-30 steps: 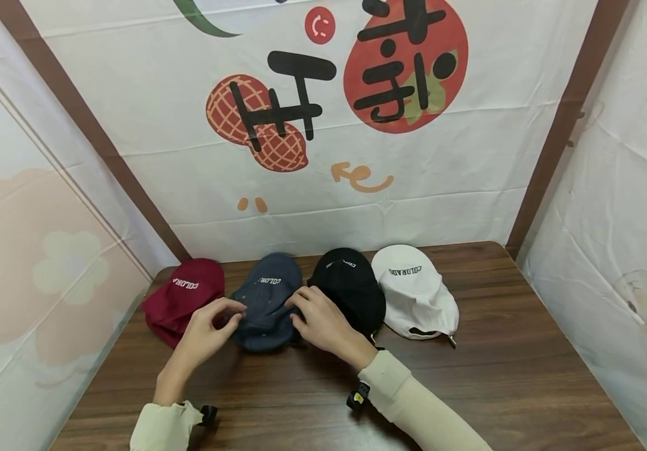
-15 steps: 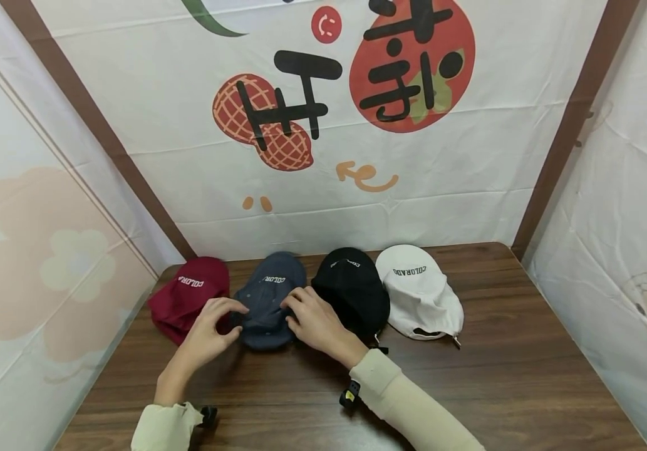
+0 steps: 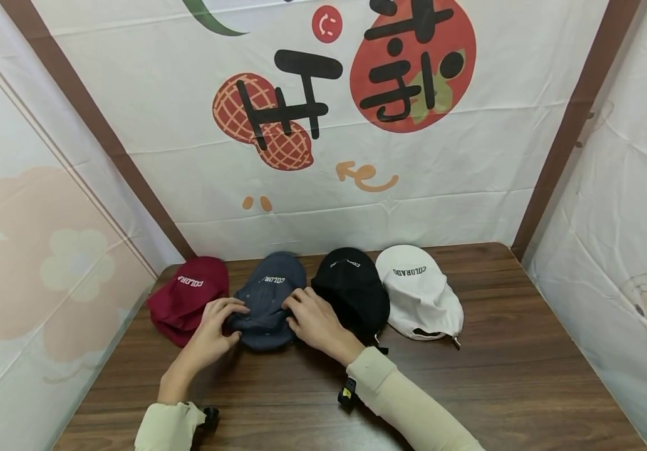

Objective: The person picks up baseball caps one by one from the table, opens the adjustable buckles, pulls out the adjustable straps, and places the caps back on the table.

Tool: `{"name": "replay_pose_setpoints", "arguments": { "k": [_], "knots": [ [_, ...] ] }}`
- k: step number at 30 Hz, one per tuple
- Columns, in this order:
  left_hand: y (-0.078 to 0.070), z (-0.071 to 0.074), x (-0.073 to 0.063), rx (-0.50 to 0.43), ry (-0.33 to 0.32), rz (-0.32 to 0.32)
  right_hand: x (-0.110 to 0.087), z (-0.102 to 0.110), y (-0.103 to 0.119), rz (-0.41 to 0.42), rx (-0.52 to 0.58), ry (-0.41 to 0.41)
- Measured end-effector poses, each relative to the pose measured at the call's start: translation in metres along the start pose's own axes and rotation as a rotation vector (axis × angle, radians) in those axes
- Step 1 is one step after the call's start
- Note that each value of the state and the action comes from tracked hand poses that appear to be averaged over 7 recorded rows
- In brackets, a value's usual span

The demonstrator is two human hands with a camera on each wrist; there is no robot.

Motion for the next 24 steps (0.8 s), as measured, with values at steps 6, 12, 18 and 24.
{"name": "replay_pose_setpoints", "arguments": {
  "k": [6, 12, 18, 24],
  "knots": [
    [0.001, -0.001, 0.002, 0.024, -0.044, -0.022, -0.001, -0.003, -0.002, 0.02, -0.03, -0.034],
    [0.0, 0.004, 0.002, 0.042, -0.111, -0.008, -0.002, -0.004, -0.005, 0.006, -0.002, -0.064],
    [0.0, 0.006, 0.0, 0.031, -0.139, 0.021, -0.005, -0.005, -0.008, -0.023, 0.025, -0.056],
    [-0.005, 0.008, -0.002, 0.008, -0.176, -0.014, -0.008, -0.004, -0.011, -0.047, 0.046, -0.054]
  ]
}}
Point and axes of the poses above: each hand's wrist, its own x-axis towards the middle knuckle, its own z-axis out of the back of the hand, y = z × x, the point moved 7 cm from there along x, towards the middle knuckle, and after that the axes turned 1 degree about z, right-handed, at the moved point
